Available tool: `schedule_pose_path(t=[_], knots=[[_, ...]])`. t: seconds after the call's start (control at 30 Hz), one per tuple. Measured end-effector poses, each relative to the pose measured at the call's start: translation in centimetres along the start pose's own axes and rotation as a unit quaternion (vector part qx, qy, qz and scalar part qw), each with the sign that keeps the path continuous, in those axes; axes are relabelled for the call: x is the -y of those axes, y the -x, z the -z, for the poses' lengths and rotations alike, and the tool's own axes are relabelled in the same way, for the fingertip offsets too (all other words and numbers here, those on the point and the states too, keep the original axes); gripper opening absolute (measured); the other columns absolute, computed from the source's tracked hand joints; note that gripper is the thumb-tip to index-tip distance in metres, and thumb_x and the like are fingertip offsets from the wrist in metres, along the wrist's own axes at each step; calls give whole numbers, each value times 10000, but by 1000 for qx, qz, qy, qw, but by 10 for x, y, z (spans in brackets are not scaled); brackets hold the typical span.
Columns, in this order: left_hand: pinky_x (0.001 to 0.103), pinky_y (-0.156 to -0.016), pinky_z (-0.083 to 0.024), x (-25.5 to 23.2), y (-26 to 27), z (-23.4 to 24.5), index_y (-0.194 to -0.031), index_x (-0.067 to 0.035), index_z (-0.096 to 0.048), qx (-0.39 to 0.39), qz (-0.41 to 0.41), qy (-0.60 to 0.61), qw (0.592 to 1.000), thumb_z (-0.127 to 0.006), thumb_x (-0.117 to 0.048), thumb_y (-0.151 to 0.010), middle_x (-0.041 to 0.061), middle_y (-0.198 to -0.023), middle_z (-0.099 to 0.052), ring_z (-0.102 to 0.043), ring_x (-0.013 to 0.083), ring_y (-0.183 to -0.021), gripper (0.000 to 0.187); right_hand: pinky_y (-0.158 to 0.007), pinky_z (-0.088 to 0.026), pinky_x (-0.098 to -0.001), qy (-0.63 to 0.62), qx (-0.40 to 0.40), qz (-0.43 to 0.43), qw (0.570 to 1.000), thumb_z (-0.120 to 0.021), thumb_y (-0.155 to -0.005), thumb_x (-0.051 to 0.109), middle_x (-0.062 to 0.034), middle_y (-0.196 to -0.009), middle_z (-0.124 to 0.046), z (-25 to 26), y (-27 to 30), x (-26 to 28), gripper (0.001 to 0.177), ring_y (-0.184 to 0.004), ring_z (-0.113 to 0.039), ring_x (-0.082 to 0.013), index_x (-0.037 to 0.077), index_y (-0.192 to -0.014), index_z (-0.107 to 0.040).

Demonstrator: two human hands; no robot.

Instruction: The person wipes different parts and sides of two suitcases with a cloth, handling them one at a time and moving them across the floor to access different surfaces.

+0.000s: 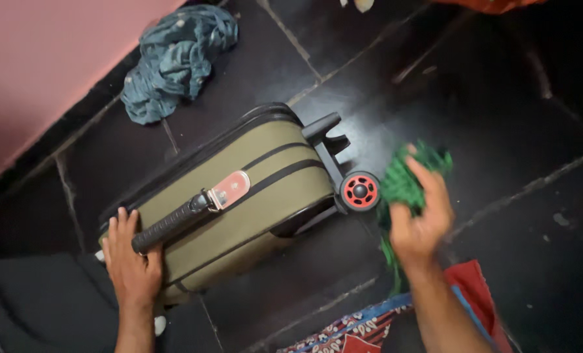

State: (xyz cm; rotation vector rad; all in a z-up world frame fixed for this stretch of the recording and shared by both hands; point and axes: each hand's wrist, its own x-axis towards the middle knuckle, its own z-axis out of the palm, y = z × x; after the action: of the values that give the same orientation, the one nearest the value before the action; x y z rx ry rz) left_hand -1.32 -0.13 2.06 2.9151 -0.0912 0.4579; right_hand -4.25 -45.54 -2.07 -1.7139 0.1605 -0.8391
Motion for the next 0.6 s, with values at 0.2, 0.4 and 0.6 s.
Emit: schedule_pose_path(t=[0.2, 0.4, 0.6], knots=[[555, -1268, -168, -4, -4, 0, -1522, -61, -469, 4, 5, 0, 1000, -586, -239, -935, 161, -1639, -404, -303, 372, -1551, 625, -1051, -504, -420, 128, 95, 97, 982, -648, -800, -39, -248, -1279, -667, -27, 2, -10, 378, -1207, -648, -396, 28, -1168, -699], [551, -1271, -172, 0, 1, 0, -1531, -73, -476, 4, 0, -9, 1000, -584, -232, -928, 159, -1652, -399, -304, 368, -1556, 632, -842, -591, -330, 34, 102, -2, 994, -535, -729, -101, -170, -1051, -729, 22, 86, -7, 450, -951, -763, -235, -7, -1120, -737], [555, -1252, -170, 2, -1, -2, -1516, -68, -477, -8, -9, -5, 1000, -615, -252, -889, 163, -1638, -395, -302, 366, -1537, 668, -944, -516, -360, 53, 42, 33, 997, -608, -875, -42, -183, -1114, -673, -4, -8, -14, 344, -1037, -671, -306, -12, -1208, -687]])
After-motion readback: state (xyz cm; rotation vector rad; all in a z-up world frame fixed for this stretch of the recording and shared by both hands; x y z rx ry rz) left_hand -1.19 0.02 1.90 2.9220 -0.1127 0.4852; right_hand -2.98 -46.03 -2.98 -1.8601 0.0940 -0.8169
